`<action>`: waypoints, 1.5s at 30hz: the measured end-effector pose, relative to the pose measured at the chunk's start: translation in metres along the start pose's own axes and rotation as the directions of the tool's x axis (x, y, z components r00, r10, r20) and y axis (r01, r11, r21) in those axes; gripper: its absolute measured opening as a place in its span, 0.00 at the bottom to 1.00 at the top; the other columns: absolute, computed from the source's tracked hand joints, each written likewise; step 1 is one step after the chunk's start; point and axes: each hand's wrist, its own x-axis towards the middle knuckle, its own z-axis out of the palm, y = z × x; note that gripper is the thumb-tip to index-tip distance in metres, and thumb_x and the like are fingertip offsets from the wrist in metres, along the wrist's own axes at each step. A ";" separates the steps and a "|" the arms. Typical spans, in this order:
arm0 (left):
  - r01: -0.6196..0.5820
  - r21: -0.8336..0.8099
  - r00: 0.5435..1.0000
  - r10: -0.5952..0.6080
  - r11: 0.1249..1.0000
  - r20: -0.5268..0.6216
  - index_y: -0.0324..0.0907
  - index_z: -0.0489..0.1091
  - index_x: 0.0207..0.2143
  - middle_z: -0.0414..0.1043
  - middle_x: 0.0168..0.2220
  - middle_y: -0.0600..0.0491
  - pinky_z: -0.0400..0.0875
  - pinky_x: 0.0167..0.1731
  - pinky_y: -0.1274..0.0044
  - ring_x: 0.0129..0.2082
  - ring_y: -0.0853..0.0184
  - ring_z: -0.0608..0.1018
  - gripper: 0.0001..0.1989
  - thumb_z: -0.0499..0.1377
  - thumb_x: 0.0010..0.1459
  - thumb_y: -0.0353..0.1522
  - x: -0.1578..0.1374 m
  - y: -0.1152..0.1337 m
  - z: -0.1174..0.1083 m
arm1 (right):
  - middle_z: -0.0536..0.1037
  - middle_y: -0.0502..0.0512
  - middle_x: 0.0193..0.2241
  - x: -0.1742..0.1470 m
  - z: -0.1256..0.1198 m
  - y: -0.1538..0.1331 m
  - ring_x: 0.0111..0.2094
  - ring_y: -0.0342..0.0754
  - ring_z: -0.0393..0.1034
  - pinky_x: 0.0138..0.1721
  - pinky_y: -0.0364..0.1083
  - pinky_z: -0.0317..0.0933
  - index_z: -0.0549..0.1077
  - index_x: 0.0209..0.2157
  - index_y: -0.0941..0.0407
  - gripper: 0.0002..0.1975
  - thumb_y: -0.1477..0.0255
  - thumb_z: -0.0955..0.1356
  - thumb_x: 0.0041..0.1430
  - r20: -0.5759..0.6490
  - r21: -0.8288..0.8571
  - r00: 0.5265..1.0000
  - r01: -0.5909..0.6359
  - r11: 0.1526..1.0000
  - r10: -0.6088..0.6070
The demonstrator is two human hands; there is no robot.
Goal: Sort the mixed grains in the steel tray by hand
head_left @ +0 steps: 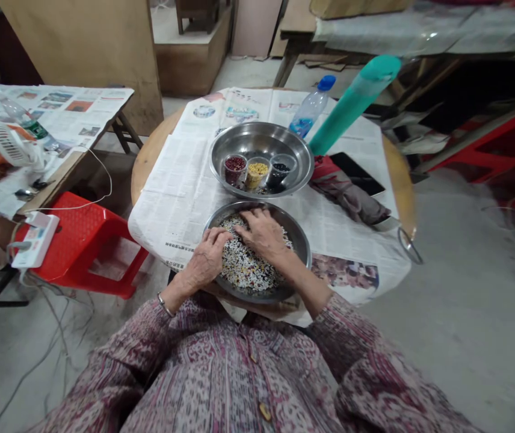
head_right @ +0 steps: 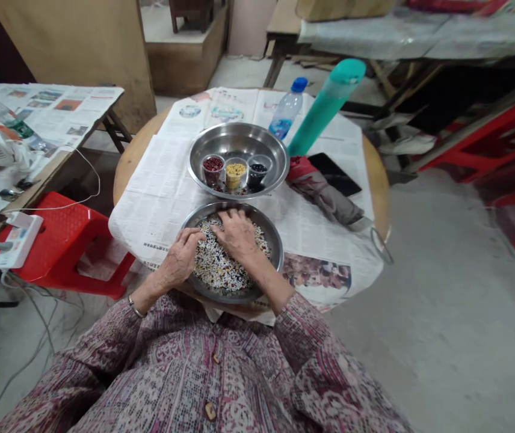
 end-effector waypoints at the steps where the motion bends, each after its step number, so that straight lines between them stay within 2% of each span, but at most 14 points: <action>1: -0.004 -0.006 1.000 0.004 1.000 -0.027 0.38 0.63 0.52 0.64 0.52 0.43 0.67 0.58 0.64 0.56 0.59 0.67 0.23 0.46 0.56 0.16 0.000 0.000 0.001 | 0.75 0.65 0.48 0.001 0.003 -0.006 0.50 0.58 0.65 0.50 0.54 0.62 0.74 0.53 0.58 0.19 0.64 0.65 0.66 0.021 0.028 0.998 0.065 0.997 -0.066; 5: -0.027 -0.026 0.993 0.023 0.999 -0.115 0.38 0.61 0.54 0.63 0.53 0.43 0.68 0.57 0.64 0.55 0.59 0.67 0.23 0.47 0.57 0.17 -0.001 -0.001 0.003 | 0.75 0.60 0.42 -0.012 0.007 -0.016 0.45 0.53 0.66 0.48 0.51 0.62 0.76 0.45 0.57 0.13 0.66 0.69 0.62 0.112 0.137 0.927 0.342 0.930 -0.358; 8: -0.044 -0.024 0.992 0.041 0.999 -0.118 0.39 0.62 0.54 0.64 0.52 0.43 0.69 0.57 0.62 0.54 0.59 0.68 0.23 0.47 0.58 0.18 -0.001 -0.002 0.003 | 0.76 0.59 0.38 -0.030 -0.004 -0.006 0.43 0.52 0.67 0.45 0.50 0.62 0.76 0.40 0.57 0.06 0.70 0.71 0.61 0.176 0.152 0.877 0.425 0.892 -0.448; 10: -0.054 -0.021 0.993 0.052 0.998 -0.102 0.38 0.62 0.53 0.65 0.51 0.43 0.70 0.56 0.62 0.54 0.59 0.68 0.23 0.46 0.58 0.17 -0.001 -0.002 0.003 | 0.76 0.58 0.37 -0.043 -0.016 0.007 0.42 0.52 0.67 0.45 0.50 0.62 0.77 0.37 0.56 0.04 0.73 0.69 0.63 0.185 0.109 0.890 0.402 0.909 -0.416; 14: -0.047 -0.017 0.995 0.046 0.999 -0.084 0.38 0.63 0.52 0.67 0.50 0.44 0.70 0.56 0.63 0.53 0.59 0.69 0.21 0.45 0.60 0.17 0.000 -0.002 0.004 | 0.76 0.58 0.38 -0.073 -0.037 0.022 0.42 0.51 0.68 0.46 0.50 0.62 0.77 0.37 0.56 0.06 0.73 0.66 0.65 0.156 0.083 0.932 0.317 0.945 -0.327; 18: -0.042 0.002 0.998 0.042 0.999 -0.056 0.37 0.64 0.52 0.68 0.49 0.44 0.69 0.56 0.64 0.52 0.60 0.70 0.20 0.45 0.60 0.18 0.000 -0.002 0.004 | 0.78 0.56 0.35 -0.094 -0.038 0.010 0.39 0.50 0.70 0.42 0.48 0.63 0.77 0.37 0.55 0.08 0.73 0.65 0.66 0.323 0.144 0.845 0.401 0.905 -0.426; 20: -0.052 0.015 0.998 0.052 0.999 -0.023 0.36 0.64 0.53 0.70 0.49 0.45 0.70 0.55 0.65 0.51 0.60 0.71 0.20 0.46 0.60 0.18 0.000 -0.002 0.004 | 0.79 0.56 0.36 -0.094 -0.032 0.004 0.41 0.51 0.70 0.43 0.49 0.63 0.78 0.39 0.55 0.10 0.75 0.63 0.67 0.334 0.096 0.852 0.395 0.914 -0.403; 25: -0.046 0.037 0.998 0.044 0.998 0.047 0.38 0.64 0.54 0.71 0.48 0.46 0.71 0.54 0.66 0.50 0.60 0.71 0.23 0.46 0.58 0.17 0.000 -0.001 0.003 | 0.78 0.61 0.46 -0.066 -0.019 0.011 0.48 0.55 0.68 0.48 0.52 0.64 0.75 0.51 0.56 0.16 0.75 0.60 0.67 0.115 -0.044 0.980 0.169 0.985 -0.163; 29: -0.045 0.044 0.998 0.043 0.998 0.047 0.37 0.64 0.54 0.71 0.49 0.46 0.70 0.54 0.65 0.51 0.60 0.71 0.23 0.46 0.58 0.17 0.000 -0.002 0.004 | 0.74 0.66 0.51 -0.045 -0.011 0.012 0.52 0.60 0.64 0.48 0.56 0.65 0.69 0.58 0.58 0.21 0.66 0.64 0.66 -0.015 -0.023 1.000 -0.003 1.000 0.002; 32: -0.041 0.044 0.999 0.040 0.998 0.030 0.37 0.64 0.54 0.72 0.48 0.45 0.70 0.53 0.65 0.50 0.60 0.72 0.21 0.46 0.60 0.18 0.001 -0.001 0.003 | 0.73 0.66 0.50 -0.038 -0.001 -0.003 0.51 0.60 0.64 0.48 0.55 0.65 0.69 0.56 0.58 0.22 0.65 0.67 0.62 0.024 0.061 0.999 0.043 0.997 -0.044; 36: -0.019 0.025 1.000 0.018 1.000 0.018 0.38 0.66 0.52 0.72 0.46 0.45 0.71 0.51 0.65 0.47 0.60 0.73 0.19 0.45 0.63 0.20 0.002 0.002 0.002 | 0.75 0.59 0.40 -0.035 0.007 -0.017 0.43 0.51 0.67 0.46 0.49 0.63 0.75 0.43 0.57 0.14 0.80 0.63 0.58 0.142 0.196 0.978 0.123 0.973 -0.152; 41: -0.047 0.022 0.999 0.047 0.999 -0.009 0.36 0.65 0.53 0.72 0.47 0.45 0.71 0.52 0.66 0.47 0.59 0.72 0.19 0.45 0.63 0.20 0.000 0.000 0.003 | 0.76 0.56 0.33 -0.049 -0.001 -0.005 0.37 0.49 0.68 0.42 0.47 0.61 0.75 0.34 0.56 0.11 0.82 0.63 0.56 0.196 0.214 0.977 0.041 0.976 -0.084; 43: -0.058 0.022 0.998 0.059 0.998 -0.023 0.35 0.63 0.56 0.71 0.50 0.44 0.70 0.54 0.65 0.50 0.59 0.71 0.22 0.45 0.61 0.19 -0.001 -0.002 0.004 | 0.76 0.55 0.34 -0.059 -0.004 -0.008 0.37 0.48 0.68 0.41 0.47 0.61 0.75 0.34 0.56 0.11 0.83 0.63 0.57 0.199 0.261 0.969 0.095 0.961 -0.149; 45: -0.063 0.013 0.997 0.063 0.998 -0.046 0.35 0.61 0.58 0.70 0.51 0.43 0.69 0.56 0.65 0.52 0.59 0.70 0.24 0.45 0.61 0.19 -0.001 -0.003 0.005 | 0.76 0.56 0.36 -0.069 -0.003 -0.017 0.39 0.48 0.68 0.43 0.46 0.62 0.76 0.37 0.56 0.11 0.82 0.64 0.59 0.202 0.310 0.936 0.217 0.926 -0.287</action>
